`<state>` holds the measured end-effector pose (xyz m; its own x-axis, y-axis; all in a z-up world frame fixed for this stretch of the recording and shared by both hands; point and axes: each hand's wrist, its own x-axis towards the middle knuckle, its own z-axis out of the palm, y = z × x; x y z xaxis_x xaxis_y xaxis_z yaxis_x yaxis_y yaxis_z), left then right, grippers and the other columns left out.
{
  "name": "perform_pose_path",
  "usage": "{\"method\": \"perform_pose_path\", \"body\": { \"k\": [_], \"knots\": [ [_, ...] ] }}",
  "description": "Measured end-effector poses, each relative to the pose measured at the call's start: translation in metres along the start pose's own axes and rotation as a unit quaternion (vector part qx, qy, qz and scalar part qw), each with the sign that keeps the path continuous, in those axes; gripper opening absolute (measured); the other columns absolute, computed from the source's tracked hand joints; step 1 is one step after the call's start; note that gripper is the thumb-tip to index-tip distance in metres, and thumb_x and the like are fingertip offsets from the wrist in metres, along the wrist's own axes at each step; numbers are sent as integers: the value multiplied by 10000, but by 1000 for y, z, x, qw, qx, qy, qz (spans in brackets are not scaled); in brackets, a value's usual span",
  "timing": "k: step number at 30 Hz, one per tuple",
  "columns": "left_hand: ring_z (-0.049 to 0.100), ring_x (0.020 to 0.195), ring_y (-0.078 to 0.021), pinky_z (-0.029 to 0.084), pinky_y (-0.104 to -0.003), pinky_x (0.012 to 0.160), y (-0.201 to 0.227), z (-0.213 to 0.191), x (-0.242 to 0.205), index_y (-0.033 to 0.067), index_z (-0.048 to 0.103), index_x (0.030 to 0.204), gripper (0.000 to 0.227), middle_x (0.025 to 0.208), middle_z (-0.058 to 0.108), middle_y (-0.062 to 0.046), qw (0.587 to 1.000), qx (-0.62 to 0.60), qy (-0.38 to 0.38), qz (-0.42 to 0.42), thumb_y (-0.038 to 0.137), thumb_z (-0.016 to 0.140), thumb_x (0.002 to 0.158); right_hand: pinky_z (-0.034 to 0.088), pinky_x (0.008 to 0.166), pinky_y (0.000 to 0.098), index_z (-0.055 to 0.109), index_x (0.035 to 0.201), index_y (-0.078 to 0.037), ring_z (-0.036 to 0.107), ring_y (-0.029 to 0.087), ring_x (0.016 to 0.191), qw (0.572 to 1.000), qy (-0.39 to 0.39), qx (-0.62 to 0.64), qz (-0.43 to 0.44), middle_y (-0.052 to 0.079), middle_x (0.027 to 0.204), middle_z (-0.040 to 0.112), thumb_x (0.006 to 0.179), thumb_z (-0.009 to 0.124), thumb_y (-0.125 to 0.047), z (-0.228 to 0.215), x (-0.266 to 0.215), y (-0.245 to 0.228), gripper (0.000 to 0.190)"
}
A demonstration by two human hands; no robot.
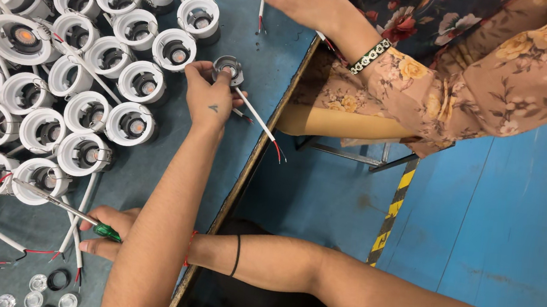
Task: The person assembles small electrical components on a workbench. They place a black ring onto a white cylindrical base with wires, then use a green screwdriver to tighten a screw inside the component. The person repeats this process for multiple units, placing finished items on the table.
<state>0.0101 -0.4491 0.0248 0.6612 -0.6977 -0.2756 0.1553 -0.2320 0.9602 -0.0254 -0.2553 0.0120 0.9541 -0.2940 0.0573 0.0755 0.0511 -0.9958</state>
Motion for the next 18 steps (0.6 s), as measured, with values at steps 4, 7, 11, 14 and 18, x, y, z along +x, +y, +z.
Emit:
{"method": "perform_pose_path", "body": {
  "k": [4,7,11,14,18],
  "knots": [
    [769,654,-241,576,-296,481,4,-1,-4,42,423,1204,356,1200,619,-177,1000,4,1,-4,136,650,946,475,604,347,558,1282,-43,602,170,642,1000,11,-24,-17,55,752,612,978,662,-369,1,1,4,458],
    [771,646,-236,594,-299,481,3,-2,-6,11,459,1172,357,1247,648,-179,999,30,10,22,144,675,921,477,607,347,561,1283,-53,605,172,644,1000,9,-24,-15,55,749,610,978,663,-376,3,1,7,455],
    [767,699,-175,634,-267,541,-2,-2,-2,-23,545,1241,421,1245,713,-201,998,41,12,41,165,725,910,480,609,345,566,1283,-66,605,171,645,999,7,-30,-8,53,742,603,975,667,-383,4,-1,11,453],
    [776,709,-163,643,-267,559,-5,-3,4,-50,548,1315,486,1281,671,-197,996,54,22,73,196,707,928,482,611,343,569,1283,-75,606,171,646,999,19,-37,-6,52,736,598,973,670,-388,6,2,13,452],
    [775,692,-167,609,-276,564,-6,-8,12,-60,533,1385,549,1329,662,-194,989,109,36,90,298,625,979,485,614,341,573,1282,-88,606,170,648,999,29,-42,-9,50,729,591,970,674,-395,7,5,17,450]
  ]
}}
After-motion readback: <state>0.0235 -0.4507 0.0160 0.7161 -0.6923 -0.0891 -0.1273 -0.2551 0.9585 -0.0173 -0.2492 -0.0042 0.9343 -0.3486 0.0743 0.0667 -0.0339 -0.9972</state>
